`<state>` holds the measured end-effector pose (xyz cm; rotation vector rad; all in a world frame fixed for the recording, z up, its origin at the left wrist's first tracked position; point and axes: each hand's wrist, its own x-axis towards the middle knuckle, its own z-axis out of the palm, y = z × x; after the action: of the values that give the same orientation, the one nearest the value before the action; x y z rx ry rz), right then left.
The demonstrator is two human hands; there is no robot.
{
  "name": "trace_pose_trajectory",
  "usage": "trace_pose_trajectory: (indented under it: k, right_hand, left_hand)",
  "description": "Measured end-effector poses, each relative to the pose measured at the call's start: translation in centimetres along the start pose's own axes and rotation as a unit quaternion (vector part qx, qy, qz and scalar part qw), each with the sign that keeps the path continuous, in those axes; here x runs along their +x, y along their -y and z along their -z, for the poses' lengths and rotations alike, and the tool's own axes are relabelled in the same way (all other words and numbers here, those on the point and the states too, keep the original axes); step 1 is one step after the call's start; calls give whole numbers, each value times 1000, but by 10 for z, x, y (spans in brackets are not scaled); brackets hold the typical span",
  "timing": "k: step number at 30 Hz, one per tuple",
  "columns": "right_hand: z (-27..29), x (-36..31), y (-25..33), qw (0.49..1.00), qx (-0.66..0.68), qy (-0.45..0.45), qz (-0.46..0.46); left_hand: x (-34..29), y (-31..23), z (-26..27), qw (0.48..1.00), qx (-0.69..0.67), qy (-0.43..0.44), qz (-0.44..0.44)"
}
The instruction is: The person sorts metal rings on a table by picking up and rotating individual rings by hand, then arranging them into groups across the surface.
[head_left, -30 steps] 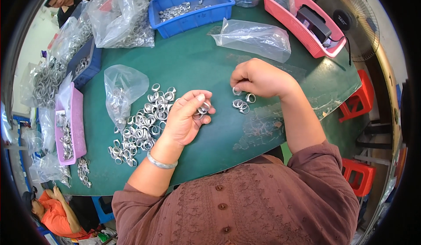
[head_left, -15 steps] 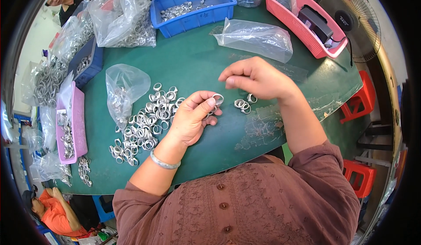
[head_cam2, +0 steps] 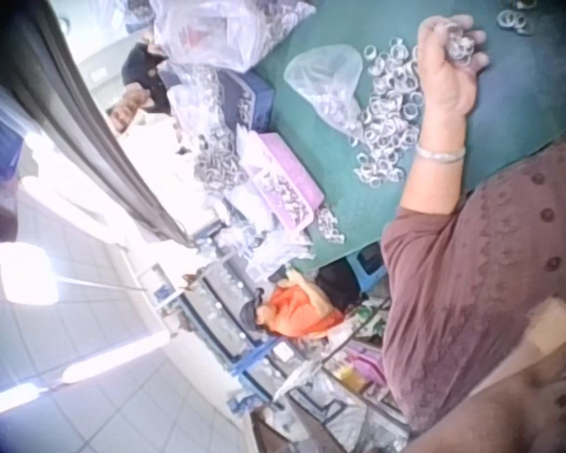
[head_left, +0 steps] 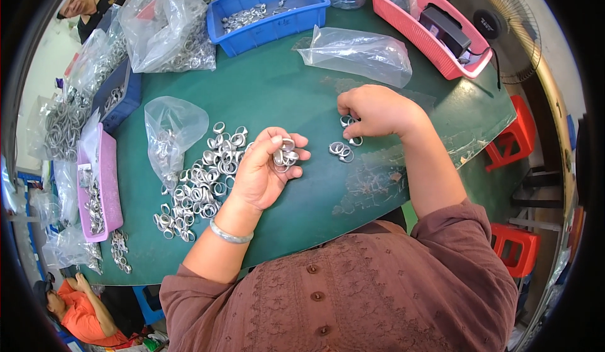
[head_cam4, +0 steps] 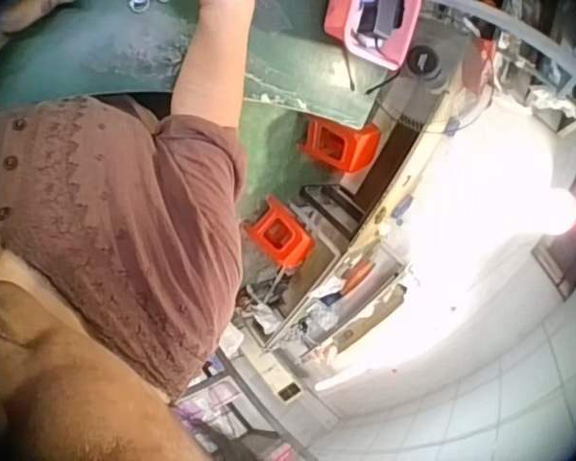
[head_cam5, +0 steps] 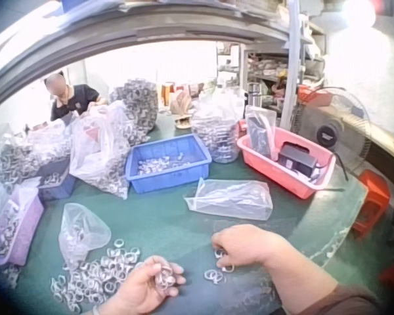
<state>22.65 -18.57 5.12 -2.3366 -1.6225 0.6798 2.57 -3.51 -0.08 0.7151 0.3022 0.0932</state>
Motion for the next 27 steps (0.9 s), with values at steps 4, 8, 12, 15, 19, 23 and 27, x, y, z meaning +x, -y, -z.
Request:
trace_pose_trajectory:
  k: [4, 8, 12, 15, 19, 23, 27]
  right_hand:
    - [-4, 5, -1, 1000, -9, 23, -17]
    - [-7, 6, 0, 1000, -23, -1, -12]
    - [-14, 10, 1, 997, -13, -55, 45]
    - [-17, 11, -1, 997, -14, -67, 37]
    - [-18, 10, -2, 996, -29, -74, 25]
    - [-21, 12, -3, 994, 1, -91, 58]
    - [-23, 13, 16, 968, 108, -182, 137]
  left_hand:
    - [1, 1, 5, 1000, -13, 11, 2]
    - [0, -1, -1, 999, 20, -22, 16]
    - [-1, -1, 0, 999, 21, -30, 33]
    - [1, 2, 2, 999, 36, -29, 27]
    - [1, 2, 8, 999, 41, -9, 30]
    - [1, -1, 4, 998, 39, -1, 44]
    - [1, -2, -4, 997, 53, -48, 38]
